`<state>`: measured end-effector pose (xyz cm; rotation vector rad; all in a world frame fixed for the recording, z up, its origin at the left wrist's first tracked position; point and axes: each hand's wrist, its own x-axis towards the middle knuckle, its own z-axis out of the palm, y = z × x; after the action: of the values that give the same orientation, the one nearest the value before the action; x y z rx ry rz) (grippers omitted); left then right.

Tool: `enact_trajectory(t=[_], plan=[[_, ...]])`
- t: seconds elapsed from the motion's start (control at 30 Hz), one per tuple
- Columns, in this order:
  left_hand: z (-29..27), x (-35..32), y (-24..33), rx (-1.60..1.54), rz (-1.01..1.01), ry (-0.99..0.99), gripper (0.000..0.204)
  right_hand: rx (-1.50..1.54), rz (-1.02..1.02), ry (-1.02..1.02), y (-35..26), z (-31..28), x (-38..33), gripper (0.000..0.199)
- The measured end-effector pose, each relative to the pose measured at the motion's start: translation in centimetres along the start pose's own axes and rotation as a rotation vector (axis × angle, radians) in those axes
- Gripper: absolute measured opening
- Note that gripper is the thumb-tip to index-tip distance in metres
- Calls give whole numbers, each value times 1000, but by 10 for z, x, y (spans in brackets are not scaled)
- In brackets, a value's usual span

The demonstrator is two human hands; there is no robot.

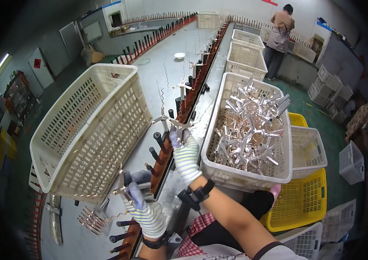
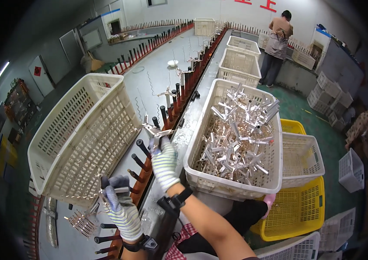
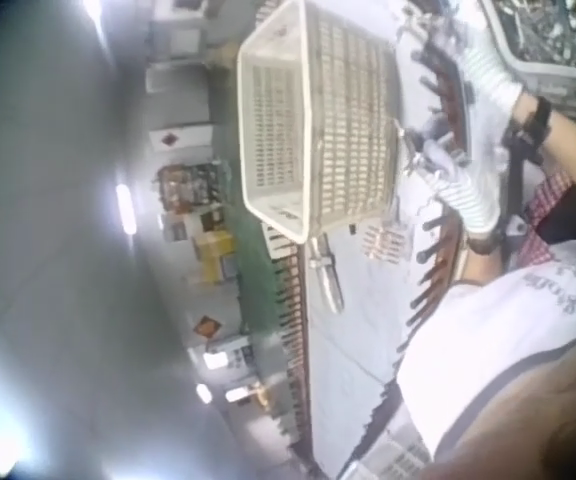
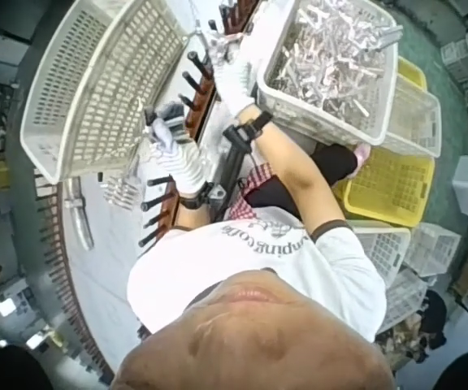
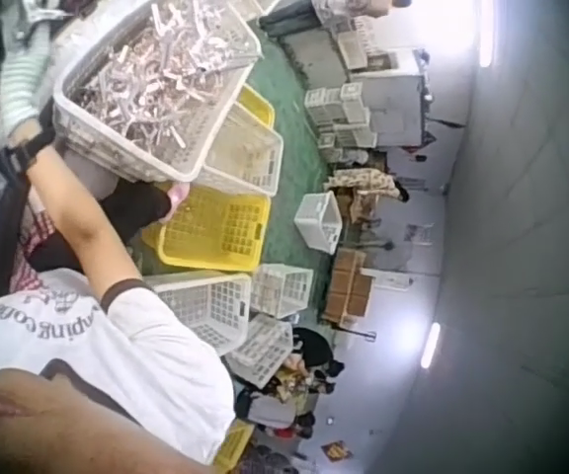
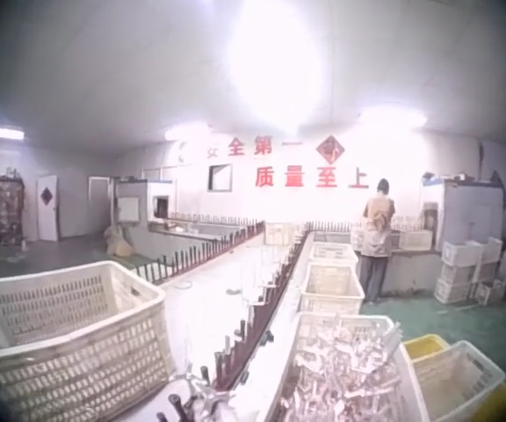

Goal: Picking metal components from a conveyor line and placing them into a white plastic basket.

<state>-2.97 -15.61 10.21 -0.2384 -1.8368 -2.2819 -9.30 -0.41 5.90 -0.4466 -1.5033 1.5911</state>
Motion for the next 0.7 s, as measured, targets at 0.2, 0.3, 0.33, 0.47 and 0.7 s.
enact_trajectory(t=[0.2,0.3,0.33,0.47,0.7], plan=[[23,3,-8,-188,-123,-100,37,-329,79,-375,35,6,28,34],[11,12,-26,374,304,-73,38,355,272,-378,3,22,15,28],[18,13,-15,-79,-42,-61,36,179,169,-368,12,15,11,27],[6,13,-22,115,21,-54,36,198,68,-346,-6,9,-10,31],[-1,12,-27,-215,-105,126,29,147,61,-745,-32,21,-49,30]])
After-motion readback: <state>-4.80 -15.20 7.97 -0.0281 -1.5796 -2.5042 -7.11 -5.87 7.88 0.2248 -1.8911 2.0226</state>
